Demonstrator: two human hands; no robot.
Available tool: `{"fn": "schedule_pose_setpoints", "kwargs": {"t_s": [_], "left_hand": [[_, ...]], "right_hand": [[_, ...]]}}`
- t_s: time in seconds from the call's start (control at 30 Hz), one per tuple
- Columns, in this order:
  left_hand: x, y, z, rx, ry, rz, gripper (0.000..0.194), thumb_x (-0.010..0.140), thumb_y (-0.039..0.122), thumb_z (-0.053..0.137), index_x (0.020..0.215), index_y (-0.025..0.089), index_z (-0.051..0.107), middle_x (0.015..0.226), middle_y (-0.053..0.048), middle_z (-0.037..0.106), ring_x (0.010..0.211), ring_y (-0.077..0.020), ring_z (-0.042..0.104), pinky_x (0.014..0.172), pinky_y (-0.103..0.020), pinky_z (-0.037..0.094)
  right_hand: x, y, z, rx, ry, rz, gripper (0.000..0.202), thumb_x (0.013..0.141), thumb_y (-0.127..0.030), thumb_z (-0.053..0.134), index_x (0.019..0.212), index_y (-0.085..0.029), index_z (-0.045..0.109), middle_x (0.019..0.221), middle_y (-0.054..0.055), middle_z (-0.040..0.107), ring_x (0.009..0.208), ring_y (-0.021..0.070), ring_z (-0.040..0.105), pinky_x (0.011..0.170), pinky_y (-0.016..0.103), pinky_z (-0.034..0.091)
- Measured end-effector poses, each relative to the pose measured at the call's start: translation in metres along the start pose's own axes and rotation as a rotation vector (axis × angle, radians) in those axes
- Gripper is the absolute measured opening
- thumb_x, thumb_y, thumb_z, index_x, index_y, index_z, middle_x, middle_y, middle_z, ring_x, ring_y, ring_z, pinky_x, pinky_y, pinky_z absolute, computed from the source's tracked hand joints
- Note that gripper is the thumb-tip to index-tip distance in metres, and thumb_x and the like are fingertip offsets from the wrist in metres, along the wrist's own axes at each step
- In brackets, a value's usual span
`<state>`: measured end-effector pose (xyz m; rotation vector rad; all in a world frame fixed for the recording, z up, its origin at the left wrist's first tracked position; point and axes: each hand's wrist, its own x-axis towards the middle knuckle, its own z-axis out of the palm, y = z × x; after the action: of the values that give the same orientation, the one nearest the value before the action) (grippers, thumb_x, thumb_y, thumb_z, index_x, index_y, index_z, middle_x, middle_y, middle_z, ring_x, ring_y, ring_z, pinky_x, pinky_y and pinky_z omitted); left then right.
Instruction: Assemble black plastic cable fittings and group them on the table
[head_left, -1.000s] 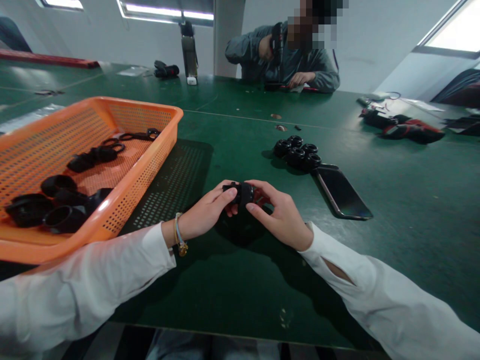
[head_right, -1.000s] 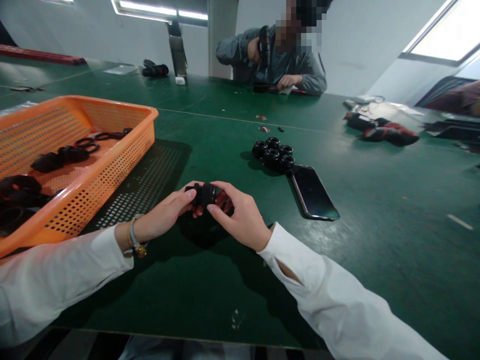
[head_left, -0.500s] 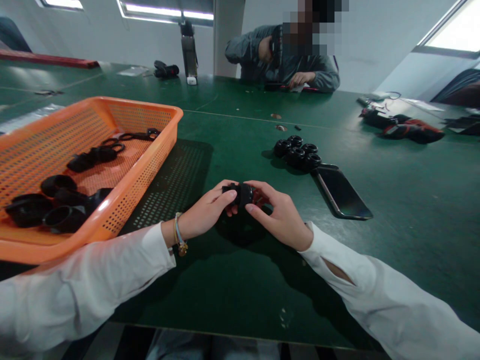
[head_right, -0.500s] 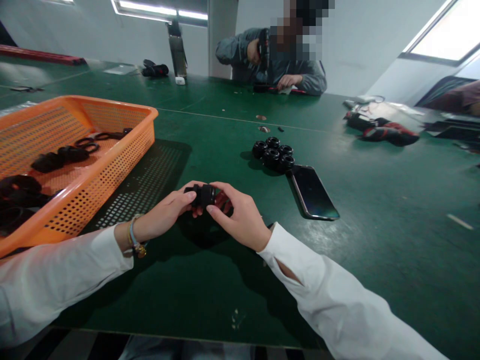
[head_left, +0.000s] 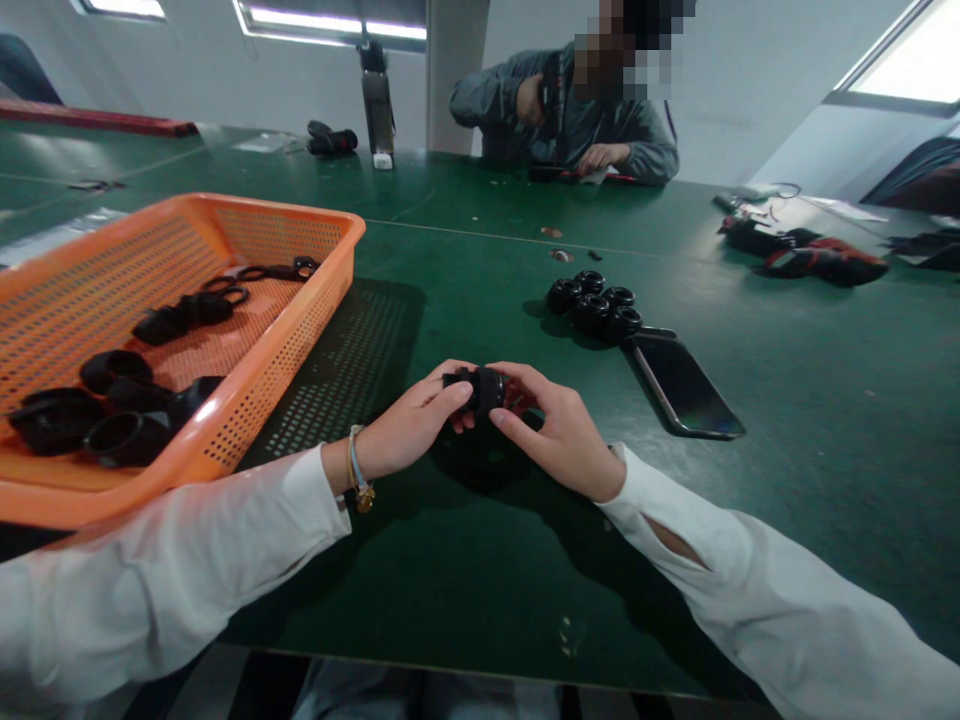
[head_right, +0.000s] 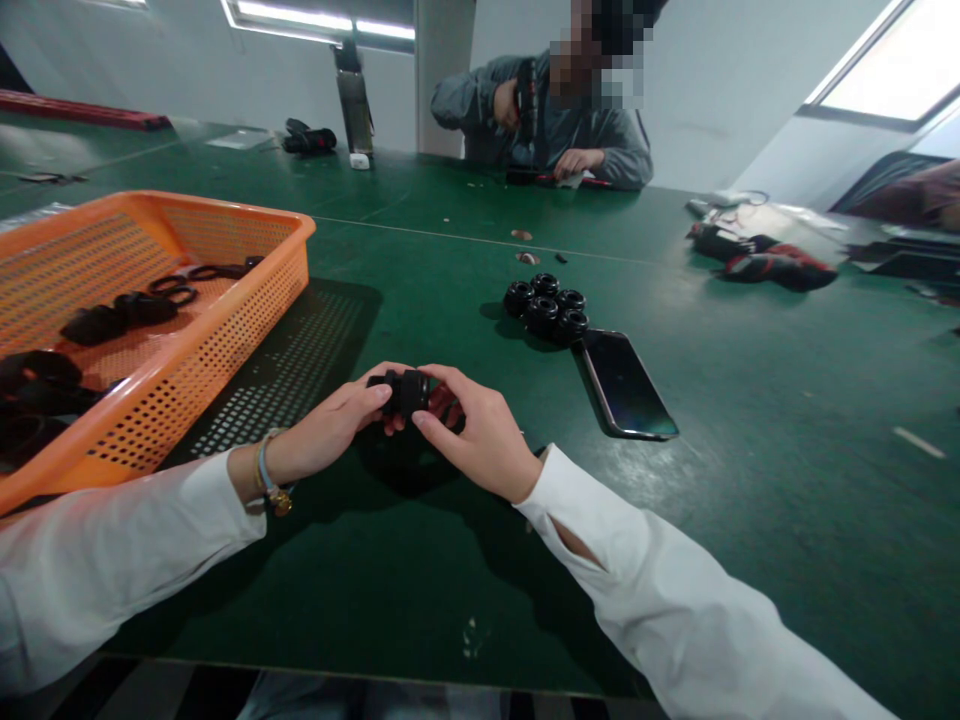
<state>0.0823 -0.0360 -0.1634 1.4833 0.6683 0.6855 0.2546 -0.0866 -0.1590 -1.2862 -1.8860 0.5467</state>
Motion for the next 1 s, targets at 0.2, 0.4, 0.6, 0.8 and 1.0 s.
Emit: {"fn": "schedule_pose_setpoints", "kwargs": {"t_s": [0.2,0.4,0.6,0.8,1.0], "left_hand": [[0.0000,-0.0001,0.0000,0.008,-0.004,0.003,0.029,0.081,0.040,0.048,0.092,0.014,0.051,0.071,0.002,0.050,0.063,-0.0119,0.049,0.061,-0.026,0.040],[-0.0003,0.0007,0.0000,0.023,-0.013,0.011,0.029,0.081,0.041,0.047,0.091,0.013,0.051,0.071,0.001,0.049,0.063,-0.0121,0.048,0.061,-0.027,0.040],[0.0007,0.0006,0.0002,0.028,-0.017,0.019,0.028,0.081,0.040,0.046,0.089,0.014,0.049,0.070,0.002,0.049,0.062,-0.0114,0.047,0.060,-0.026,0.039],[-0.0003,0.0018,0.0002,0.019,-0.019,0.009,0.029,0.082,0.039,0.046,0.093,0.013,0.049,0.070,0.002,0.050,0.062,-0.0112,0.047,0.060,-0.026,0.039],[-0.0006,0.0021,0.0003,-0.001,-0.004,-0.016,0.027,0.082,0.038,0.048,0.095,0.014,0.050,0.071,0.002,0.051,0.063,-0.0115,0.049,0.061,-0.026,0.039]], "right_hand": [[-0.0002,-0.0001,0.0003,0.015,-0.003,0.018,0.031,0.079,-0.024,0.051,0.110,-0.019,0.054,0.080,0.002,0.067,0.066,0.0156,0.062,0.061,0.029,0.052],[-0.0001,0.0006,0.0004,0.021,-0.011,0.018,0.031,0.080,-0.025,0.051,0.110,-0.018,0.054,0.080,0.003,0.067,0.065,0.0153,0.062,0.060,0.028,0.052],[0.0000,0.0004,0.0002,0.020,-0.011,0.014,0.031,0.080,-0.025,0.051,0.110,-0.017,0.054,0.081,0.003,0.067,0.065,0.0147,0.062,0.060,0.028,0.052],[-0.0002,-0.0001,-0.0001,0.017,-0.018,0.025,0.031,0.080,-0.025,0.051,0.110,-0.018,0.054,0.079,0.002,0.067,0.065,0.0150,0.062,0.060,0.028,0.052],[0.0000,-0.0001,-0.0003,0.010,-0.024,0.027,0.031,0.080,-0.025,0.051,0.110,-0.019,0.053,0.080,0.002,0.067,0.065,0.0152,0.062,0.060,0.029,0.052]]}}
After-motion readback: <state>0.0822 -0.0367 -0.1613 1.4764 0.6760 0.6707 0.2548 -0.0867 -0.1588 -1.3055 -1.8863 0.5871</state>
